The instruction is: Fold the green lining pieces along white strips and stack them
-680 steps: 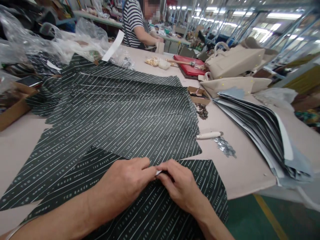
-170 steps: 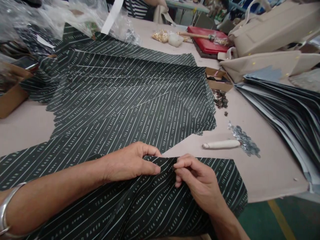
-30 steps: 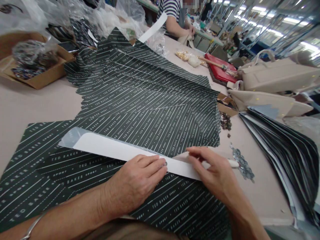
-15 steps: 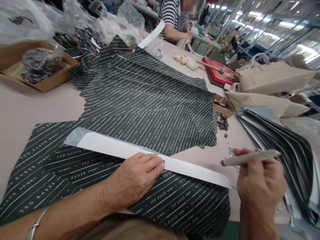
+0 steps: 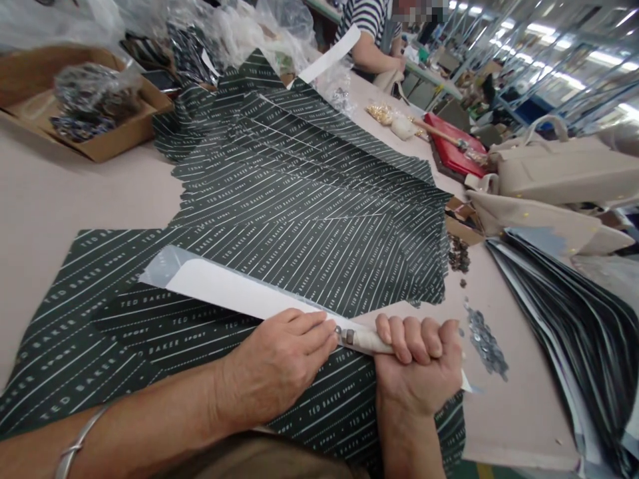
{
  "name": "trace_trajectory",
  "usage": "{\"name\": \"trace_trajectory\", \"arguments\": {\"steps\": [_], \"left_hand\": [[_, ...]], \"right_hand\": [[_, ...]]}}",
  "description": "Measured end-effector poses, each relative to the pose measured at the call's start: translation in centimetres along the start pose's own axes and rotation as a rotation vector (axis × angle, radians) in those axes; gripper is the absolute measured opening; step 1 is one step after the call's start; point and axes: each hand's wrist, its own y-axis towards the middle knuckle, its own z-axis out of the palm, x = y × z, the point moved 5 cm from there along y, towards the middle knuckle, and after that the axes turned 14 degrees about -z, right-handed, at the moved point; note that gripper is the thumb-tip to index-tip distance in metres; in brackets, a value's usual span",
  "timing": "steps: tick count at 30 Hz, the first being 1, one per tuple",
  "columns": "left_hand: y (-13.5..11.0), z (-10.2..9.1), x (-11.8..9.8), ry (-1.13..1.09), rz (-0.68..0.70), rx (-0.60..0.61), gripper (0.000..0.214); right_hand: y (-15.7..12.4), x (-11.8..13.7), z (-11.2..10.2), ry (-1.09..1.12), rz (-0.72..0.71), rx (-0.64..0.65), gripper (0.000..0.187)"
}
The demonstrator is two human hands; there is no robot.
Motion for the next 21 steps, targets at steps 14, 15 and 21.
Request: {"name": "trace_trajectory", "arguments": {"steps": [14, 15, 21], "left_hand": [[-0.1, 0.2, 0.2, -0.098, -0.084, 0.046, 0.029], [0.0, 0.2, 0.2, -0.110, -0.094, 0.038, 0.027], [0.5, -0.5, 0.2, -0.130, -0.091, -0.012, 0.026]], "right_hand": [[-1.9, 0.1, 4.0, -0.197, -0.124, 0.588, 0.049], [-2.4, 0.1, 4.5, -0.251, -0.157, 0.670, 0.047], [-3.4, -0.3, 6.1, -0.503, -0.283, 1.058, 0.039]]}}
